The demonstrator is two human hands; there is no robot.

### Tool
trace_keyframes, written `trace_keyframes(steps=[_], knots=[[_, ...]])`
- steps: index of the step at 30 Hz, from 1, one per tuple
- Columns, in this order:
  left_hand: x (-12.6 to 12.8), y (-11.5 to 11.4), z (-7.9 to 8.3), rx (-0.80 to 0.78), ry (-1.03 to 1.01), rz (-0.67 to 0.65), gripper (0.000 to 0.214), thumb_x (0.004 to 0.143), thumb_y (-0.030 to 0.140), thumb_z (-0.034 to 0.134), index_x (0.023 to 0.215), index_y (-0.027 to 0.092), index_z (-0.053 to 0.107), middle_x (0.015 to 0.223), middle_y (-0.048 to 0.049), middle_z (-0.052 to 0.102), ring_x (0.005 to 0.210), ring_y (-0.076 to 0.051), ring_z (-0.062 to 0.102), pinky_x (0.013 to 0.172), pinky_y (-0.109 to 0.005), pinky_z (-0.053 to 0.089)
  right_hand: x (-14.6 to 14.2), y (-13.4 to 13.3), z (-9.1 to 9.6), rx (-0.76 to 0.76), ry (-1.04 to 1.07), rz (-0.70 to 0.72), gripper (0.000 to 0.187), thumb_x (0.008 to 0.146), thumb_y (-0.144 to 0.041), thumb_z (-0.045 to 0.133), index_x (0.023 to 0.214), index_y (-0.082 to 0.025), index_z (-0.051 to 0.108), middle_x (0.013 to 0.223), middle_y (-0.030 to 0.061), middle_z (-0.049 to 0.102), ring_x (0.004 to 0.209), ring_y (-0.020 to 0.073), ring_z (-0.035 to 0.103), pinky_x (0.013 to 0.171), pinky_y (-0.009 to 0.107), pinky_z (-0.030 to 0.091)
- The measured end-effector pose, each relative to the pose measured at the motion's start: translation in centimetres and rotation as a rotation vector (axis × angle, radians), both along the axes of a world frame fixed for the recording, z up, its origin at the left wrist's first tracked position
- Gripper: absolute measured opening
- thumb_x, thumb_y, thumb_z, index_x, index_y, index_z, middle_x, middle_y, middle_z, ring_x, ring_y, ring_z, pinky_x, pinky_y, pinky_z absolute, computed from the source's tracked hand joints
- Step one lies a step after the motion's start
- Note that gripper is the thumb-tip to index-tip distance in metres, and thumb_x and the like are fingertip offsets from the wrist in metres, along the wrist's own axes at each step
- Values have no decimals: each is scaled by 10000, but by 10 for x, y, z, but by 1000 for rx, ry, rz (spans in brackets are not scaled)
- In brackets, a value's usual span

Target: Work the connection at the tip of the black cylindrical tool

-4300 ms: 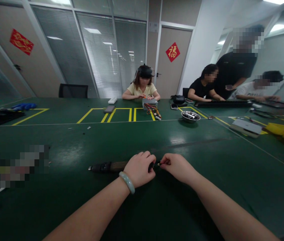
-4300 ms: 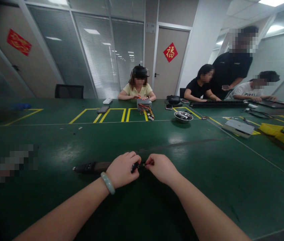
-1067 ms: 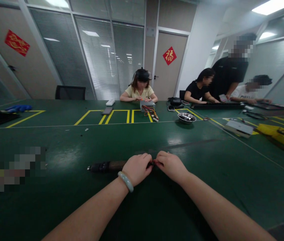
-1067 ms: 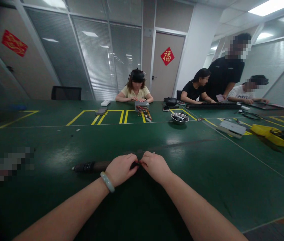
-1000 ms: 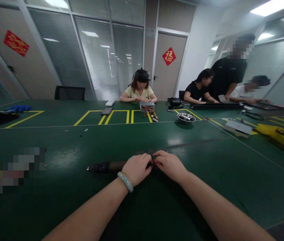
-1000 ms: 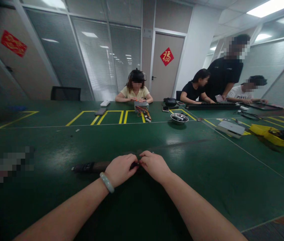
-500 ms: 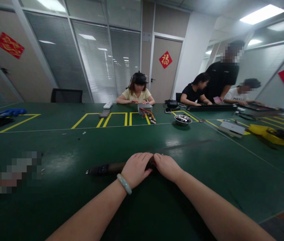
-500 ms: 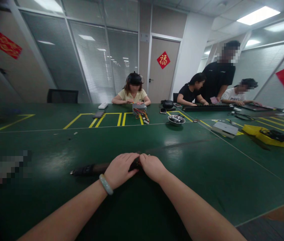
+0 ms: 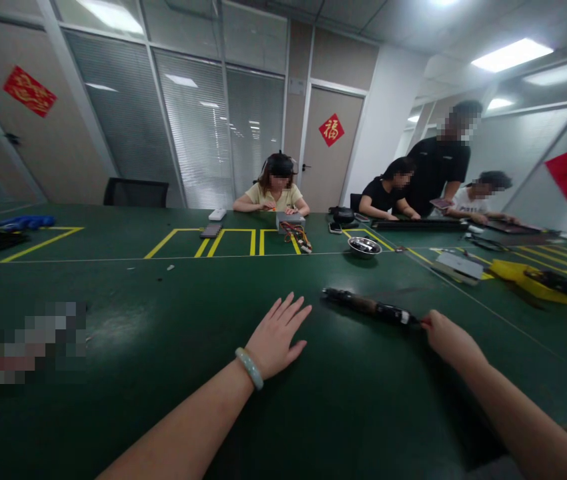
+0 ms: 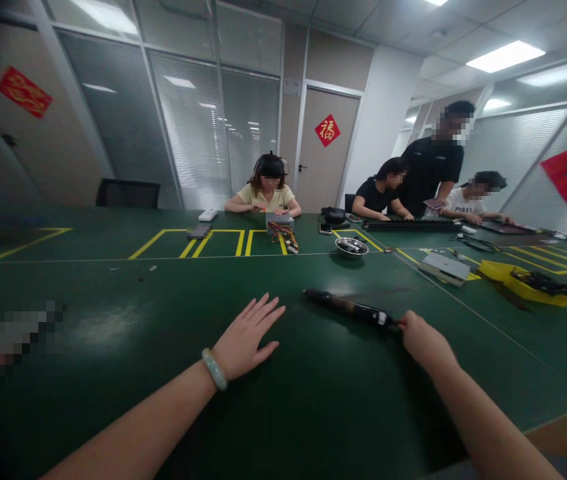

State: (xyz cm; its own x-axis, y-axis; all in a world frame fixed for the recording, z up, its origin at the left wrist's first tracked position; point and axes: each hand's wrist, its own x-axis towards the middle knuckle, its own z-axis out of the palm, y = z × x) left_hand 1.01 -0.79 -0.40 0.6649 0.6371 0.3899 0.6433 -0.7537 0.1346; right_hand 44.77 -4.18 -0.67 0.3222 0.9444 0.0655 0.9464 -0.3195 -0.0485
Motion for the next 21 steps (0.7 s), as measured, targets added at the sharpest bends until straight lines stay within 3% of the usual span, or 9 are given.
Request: trace_keyframes(steps=[4, 8, 12, 16, 19, 21], knots=[[0, 5, -11, -113, 30, -9, 663, 899, 546, 401, 1465, 286, 175, 1539, -26, 172, 1414, -244, 105, 1138, -475, 176, 81, -48, -24, 41, 57, -261, 193, 880, -231, 396, 806, -177, 566, 819, 201, 628, 712, 269, 652, 601, 351, 431], [-4, 8, -20, -288, 77, 21, 672, 905, 626, 281, 1473, 291, 149, 1550, -24, 90, 1416, -268, 46, 1131, -503, 153, 102, -75, -36, 40, 47, -365, 191, 860, -283, 406, 738, -206, 531, 799, 182, 624, 708, 304, 647, 578, 371, 443], [-5, 5, -19, -424, 166, 48, 704, 895, 664, 203, 1476, 271, 143, 1548, -51, 46, 1412, -287, 7, 1123, -531, 118, 100, -79, -35, 22, 56, -366, 197, 846, -265, 400, 737, -184, 543, 798, 182, 623, 704, 302, 651, 582, 379, 454], [-2, 2, -14, -415, 179, 51, 701, 897, 661, 200, 1470, 257, 183, 1544, -76, 83, 1411, -294, 48, 1114, -543, 134, 89, -78, -26, -13, 40, -346, 235, 847, -211, 368, 752, -174, 580, 869, 228, 616, 726, 293, 655, 577, 384, 448], [-3, 2, -15, -383, 164, 48, 695, 898, 655, 223, 1465, 252, 208, 1539, -88, 112, 1407, -301, 78, 1104, -556, 155, 53, -67, -10, 6, -87, -421, 278, 863, -299, 387, 868, -149, 622, 988, 291, 580, 841, 356, 639, 601, 435, 450], [-4, 4, -17, -374, 156, 38, 688, 900, 647, 235, 1464, 255, 207, 1538, -89, 114, 1406, -301, 89, 1100, -557, 167, 9, -52, 6, 69, -182, -353, 386, 847, -421, 456, 1007, -109, 618, 1069, 313, 555, 939, 394, 604, 682, 476, 464]])
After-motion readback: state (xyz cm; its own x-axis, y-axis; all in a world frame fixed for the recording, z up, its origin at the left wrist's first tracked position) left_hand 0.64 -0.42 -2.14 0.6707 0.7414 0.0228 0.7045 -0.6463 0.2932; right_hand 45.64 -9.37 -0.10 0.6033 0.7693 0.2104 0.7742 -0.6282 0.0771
